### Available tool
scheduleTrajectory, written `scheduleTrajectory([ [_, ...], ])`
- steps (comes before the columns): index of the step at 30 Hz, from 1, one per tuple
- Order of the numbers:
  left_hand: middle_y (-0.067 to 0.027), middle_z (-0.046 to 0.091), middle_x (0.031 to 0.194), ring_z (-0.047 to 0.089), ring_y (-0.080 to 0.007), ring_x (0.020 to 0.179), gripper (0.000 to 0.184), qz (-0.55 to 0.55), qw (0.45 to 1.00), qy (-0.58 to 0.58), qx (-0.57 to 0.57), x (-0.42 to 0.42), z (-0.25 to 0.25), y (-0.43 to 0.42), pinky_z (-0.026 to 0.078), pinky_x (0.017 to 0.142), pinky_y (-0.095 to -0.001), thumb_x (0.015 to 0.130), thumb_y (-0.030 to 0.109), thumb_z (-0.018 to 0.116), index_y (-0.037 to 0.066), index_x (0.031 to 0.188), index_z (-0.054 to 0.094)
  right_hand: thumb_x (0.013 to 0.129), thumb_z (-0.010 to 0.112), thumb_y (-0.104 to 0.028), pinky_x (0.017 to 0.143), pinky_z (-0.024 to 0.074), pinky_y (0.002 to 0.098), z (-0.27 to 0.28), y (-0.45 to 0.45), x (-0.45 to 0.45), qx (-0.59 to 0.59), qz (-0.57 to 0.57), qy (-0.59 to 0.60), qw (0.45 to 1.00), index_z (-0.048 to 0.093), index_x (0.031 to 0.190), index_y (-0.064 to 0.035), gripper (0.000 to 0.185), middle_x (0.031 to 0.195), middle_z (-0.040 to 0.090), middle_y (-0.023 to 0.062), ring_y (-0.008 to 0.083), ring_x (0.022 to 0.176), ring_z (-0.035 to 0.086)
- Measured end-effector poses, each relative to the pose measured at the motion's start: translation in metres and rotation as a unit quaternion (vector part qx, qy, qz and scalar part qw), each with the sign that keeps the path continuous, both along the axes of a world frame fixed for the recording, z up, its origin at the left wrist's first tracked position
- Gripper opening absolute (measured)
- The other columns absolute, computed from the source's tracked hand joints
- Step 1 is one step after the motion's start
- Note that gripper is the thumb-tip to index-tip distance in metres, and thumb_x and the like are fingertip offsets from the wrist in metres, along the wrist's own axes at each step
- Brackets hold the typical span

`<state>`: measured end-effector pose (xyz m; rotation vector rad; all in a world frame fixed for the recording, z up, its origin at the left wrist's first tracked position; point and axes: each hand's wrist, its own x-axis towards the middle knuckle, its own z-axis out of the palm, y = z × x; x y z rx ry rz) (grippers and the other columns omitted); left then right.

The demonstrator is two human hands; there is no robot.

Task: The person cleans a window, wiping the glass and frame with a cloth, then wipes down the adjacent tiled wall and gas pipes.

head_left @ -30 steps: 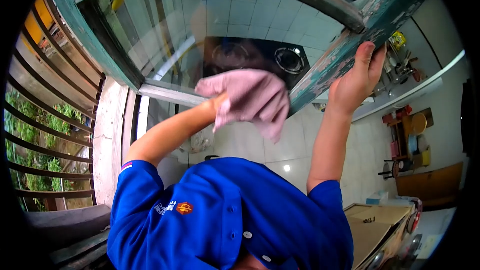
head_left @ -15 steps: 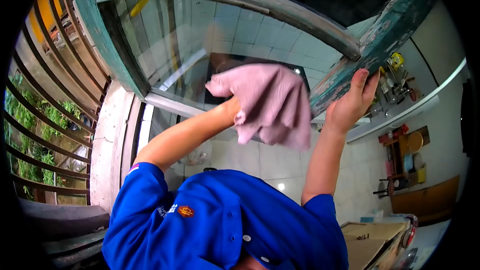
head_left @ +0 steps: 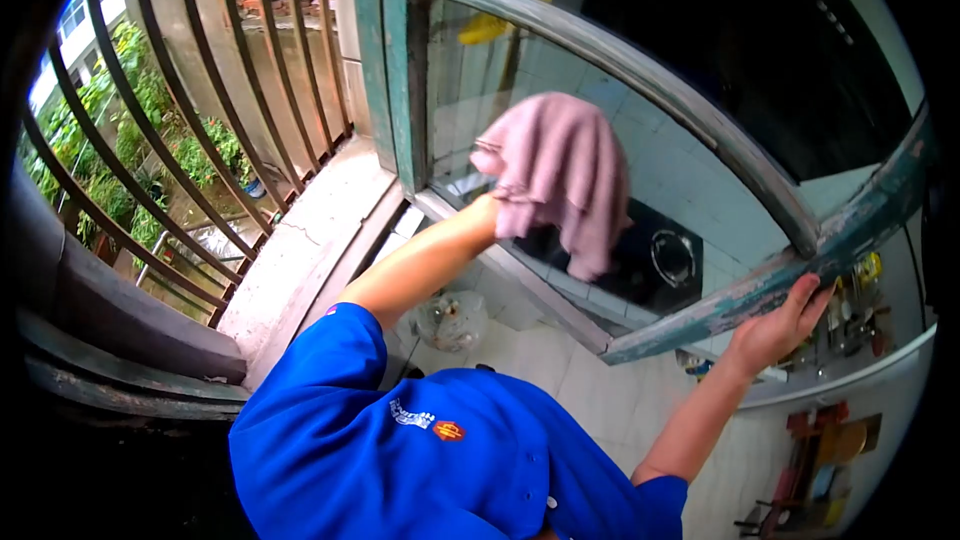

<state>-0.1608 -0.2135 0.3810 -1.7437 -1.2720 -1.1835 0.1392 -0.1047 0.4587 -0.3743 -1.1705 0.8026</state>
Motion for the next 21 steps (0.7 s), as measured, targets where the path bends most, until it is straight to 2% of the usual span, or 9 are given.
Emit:
scheduleTrajectory([
  [5,-0.0081,0.059,0.091,0.053,-0.0265,0.081,0.031,0.080,0.990,-0.102,-0.053,-0.085,-0.033,-0.018,0.041,0.072,-0.0398,0.074,0.033,0.073,0.008,0.090,0.064,0.100,0.055,-0.028,0.111,0.0296,0.0367,0.000,0.004,0.000,-0.002,-0.010,-0.005,1.000,0.037,0.143,0.0058,0.057,0.145,0.042,0.0179,0.0268,0.129,0.044],
  [9,-0.0088,0.060,0.093,0.053,-0.0274,0.084,0.033,0.071,0.978,-0.184,-0.068,-0.088,-0.075,-0.009,0.041,0.074,-0.0403,0.072,0.032,0.074,0.008,0.092,0.064,0.102,0.051,-0.027,0.111,0.0290,0.0365,0.000,0.004,0.001,-0.020,0.000,-0.008,1.000,0.034,0.145,0.0046,0.056,0.146,0.040,0.0185,0.0273,0.130,0.043],
  [12,-0.0093,0.060,0.095,0.053,-0.0280,0.086,0.035,0.092,0.967,-0.223,-0.080,-0.107,-0.067,-0.005,0.041,0.076,-0.0406,0.071,0.031,0.075,0.008,0.094,0.064,0.102,0.050,-0.029,0.111,0.0291,0.0371,0.002,-0.002,-0.002,-0.026,-0.005,-0.001,1.000,0.033,0.146,0.0037,0.058,0.148,0.038,0.0184,0.0275,0.132,0.041],
  [14,-0.0097,0.060,0.096,0.053,-0.0285,0.088,0.036,0.109,0.960,-0.244,-0.089,-0.121,-0.059,-0.005,0.041,0.077,-0.0409,0.070,0.031,0.076,0.007,0.095,0.064,0.100,0.054,-0.033,0.109,0.0320,0.0390,0.001,0.002,0.001,-0.010,-0.020,-0.006,1.000,0.033,0.147,0.0025,0.062,0.146,0.040,0.0204,0.0309,0.129,0.044],
  [18,-0.0105,0.060,0.099,0.054,-0.0293,0.091,0.038,0.103,0.959,-0.254,-0.066,-0.097,-0.075,0.001,0.042,0.080,-0.0414,0.068,0.030,0.077,0.007,0.097,0.065,0.101,0.053,-0.031,0.109,0.0308,0.0386,-0.002,0.002,-0.001,-0.009,0.000,0.006,1.000,0.032,0.147,0.0023,0.061,0.146,0.039,0.0194,0.0296,0.130,0.043],
  [20,-0.0108,0.060,0.100,0.054,-0.0297,0.092,0.040,0.096,0.961,-0.254,-0.045,-0.078,-0.089,0.004,0.042,0.081,-0.0416,0.068,0.030,0.077,0.007,0.098,0.065,0.100,0.053,-0.035,0.113,0.0248,0.0395,-0.005,0.005,0.003,-0.004,0.015,-0.015,1.000,0.031,0.148,0.0005,0.064,0.151,0.034,0.0166,0.0277,0.136,0.035],
  [21,-0.0110,0.060,0.101,0.054,-0.0300,0.093,0.040,0.098,0.962,-0.252,-0.042,-0.079,-0.089,0.005,0.042,0.081,-0.0417,0.067,0.029,0.077,0.007,0.098,0.065,0.100,0.053,-0.035,0.113,0.0248,0.0394,-0.003,0.002,0.002,-0.010,0.020,-0.012,1.000,0.031,0.148,0.0005,0.064,0.151,0.034,0.0165,0.0276,0.136,0.035],
])
